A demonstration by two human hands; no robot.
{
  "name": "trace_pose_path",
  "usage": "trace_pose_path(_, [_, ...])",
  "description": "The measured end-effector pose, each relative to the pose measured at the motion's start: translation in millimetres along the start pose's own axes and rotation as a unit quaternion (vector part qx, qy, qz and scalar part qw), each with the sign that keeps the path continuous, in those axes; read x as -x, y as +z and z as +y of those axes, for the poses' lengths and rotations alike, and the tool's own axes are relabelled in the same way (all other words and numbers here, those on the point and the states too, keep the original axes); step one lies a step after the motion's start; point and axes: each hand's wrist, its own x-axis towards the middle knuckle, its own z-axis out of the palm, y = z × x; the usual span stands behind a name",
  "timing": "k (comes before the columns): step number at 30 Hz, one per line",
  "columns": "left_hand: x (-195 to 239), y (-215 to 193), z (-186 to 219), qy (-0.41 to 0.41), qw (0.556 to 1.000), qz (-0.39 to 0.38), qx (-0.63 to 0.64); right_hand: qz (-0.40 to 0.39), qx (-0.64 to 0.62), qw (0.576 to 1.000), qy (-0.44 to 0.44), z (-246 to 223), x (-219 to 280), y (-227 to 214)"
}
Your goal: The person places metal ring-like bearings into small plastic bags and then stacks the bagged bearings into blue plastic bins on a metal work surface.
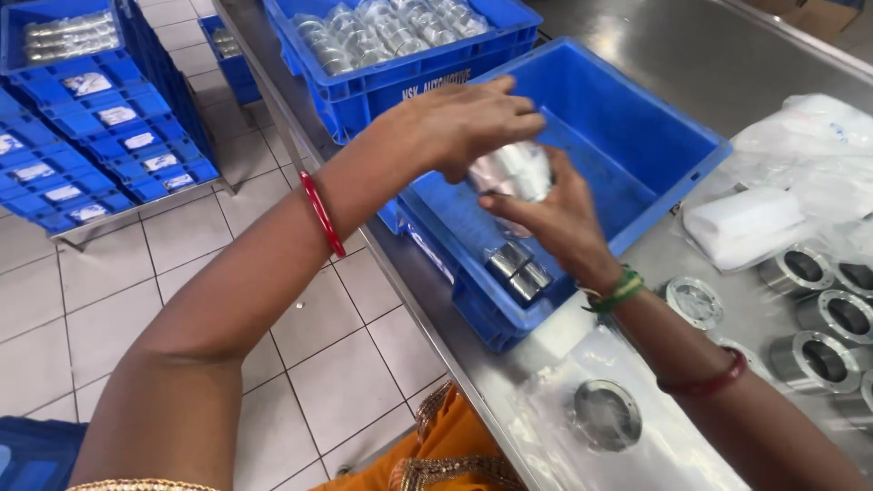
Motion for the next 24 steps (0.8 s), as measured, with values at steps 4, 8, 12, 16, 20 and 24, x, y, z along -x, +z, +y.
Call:
trace_pose_path(4, [-3, 33, -33, 0.013, 0.996, -0.088, 0.031, -0.059, 0.005, 0.990, 0.125, 30, -21, 13])
trace_pose_path(8, [-10, 90, -47, 0.017, 0.969, -0.182, 0.168, -0.182, 0.143, 0.966, 0.114, 74, -25, 16])
trace_pose_path(12, [-9, 107, -46, 0.001, 0.934, -0.259, 0.244, -0.284, 0.277, 0.897, 0.197, 79, -21, 21])
trace_pose_path(16, [-7, 122, -56, -0.037, 0.900, -0.281, 0.331, -0.338, 0.344, 0.859, 0.175, 48, -19, 26])
trace_pose_path(20, [-11, 116, -49, -0.047, 0.891, -0.283, 0.354, -0.277, 0.350, 0.884, 0.142, 24, -12, 1])
trace_pose_path(24, [-13, 106, -34, -0.075, 0.896, -0.309, 0.310, -0.147, 0.162, 0.975, -0.034, 10, 21, -61])
